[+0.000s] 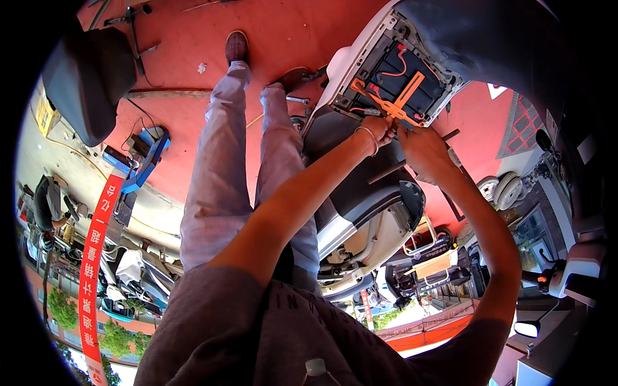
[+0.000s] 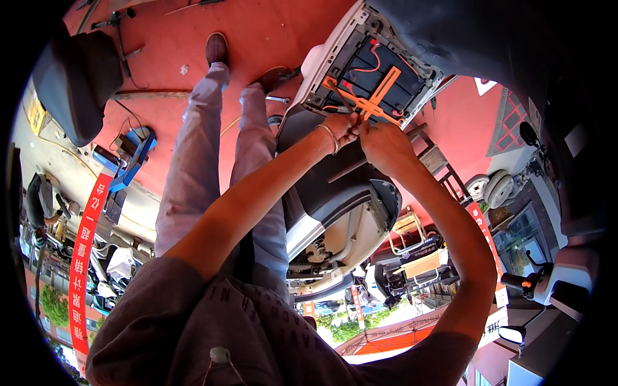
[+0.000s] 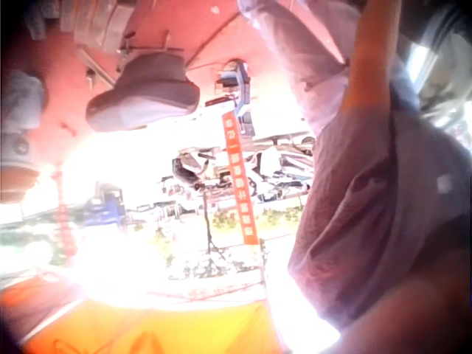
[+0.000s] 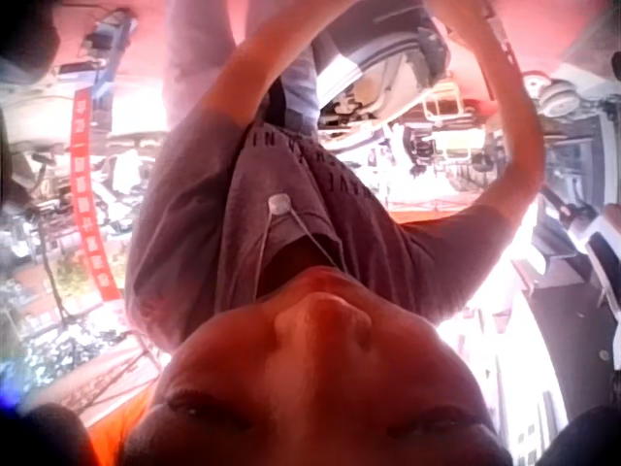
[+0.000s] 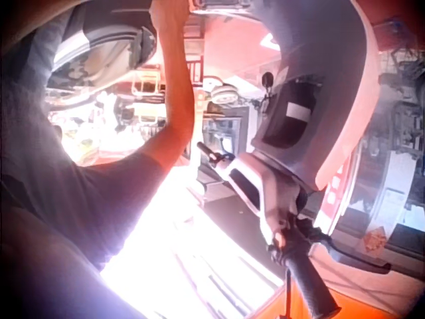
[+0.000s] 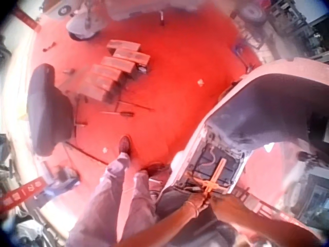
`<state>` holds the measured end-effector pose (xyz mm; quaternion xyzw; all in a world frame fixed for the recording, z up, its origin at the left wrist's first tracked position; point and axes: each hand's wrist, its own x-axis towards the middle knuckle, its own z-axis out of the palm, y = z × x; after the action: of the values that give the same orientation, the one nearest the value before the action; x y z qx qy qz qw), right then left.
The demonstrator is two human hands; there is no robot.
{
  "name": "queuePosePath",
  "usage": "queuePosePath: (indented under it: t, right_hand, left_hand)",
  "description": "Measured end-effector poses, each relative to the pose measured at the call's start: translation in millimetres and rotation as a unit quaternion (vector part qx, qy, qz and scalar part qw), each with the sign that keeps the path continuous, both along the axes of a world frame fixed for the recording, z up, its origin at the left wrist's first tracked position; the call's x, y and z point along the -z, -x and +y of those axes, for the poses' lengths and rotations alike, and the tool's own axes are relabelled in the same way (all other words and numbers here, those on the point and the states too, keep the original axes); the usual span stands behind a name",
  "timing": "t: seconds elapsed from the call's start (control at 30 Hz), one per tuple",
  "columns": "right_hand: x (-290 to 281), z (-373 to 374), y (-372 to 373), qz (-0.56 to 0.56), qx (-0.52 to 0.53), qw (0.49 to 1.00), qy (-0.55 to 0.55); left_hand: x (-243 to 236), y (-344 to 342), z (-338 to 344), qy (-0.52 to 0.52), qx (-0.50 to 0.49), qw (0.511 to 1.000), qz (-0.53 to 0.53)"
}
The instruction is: The person works on the internal components of a white electric scooter with the seat removed. They use a screwdriver to tighten screws on the battery casing and manipulate orange high-voltage cables and connectors within the chassis. The person also handles a black plastic cover and adjusts wiring near the scooter's frame.
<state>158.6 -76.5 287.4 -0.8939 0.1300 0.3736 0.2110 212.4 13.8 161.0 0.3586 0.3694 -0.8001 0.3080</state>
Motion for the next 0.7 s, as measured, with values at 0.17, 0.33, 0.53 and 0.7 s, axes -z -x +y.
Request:
queuePosePath:
  t: [0.17,0.33,0.53,0.7]
  right_hand:
    - [10,39,20,-0.043,0.47,0.881,0.034]
    - [7,33,22,-0.024,0.529,0.847,-0.035]
    - [10,22,30,-0.033,0.53,0.822,-0.206]
    - [13,32,31,-0.054,0.54,0.825,-0.155]
  left_hand:
    - [9,8,21,0.163,0.007,0.977,-0.137]
    - [-70,-44,23,0.445,0.115,0.73,-0.506]
    - [-79,-41,-3,0.512,0.043,0.805,-0.297]
    - [-79,-26,-25,0.505,0.02,0.803,-0.316]
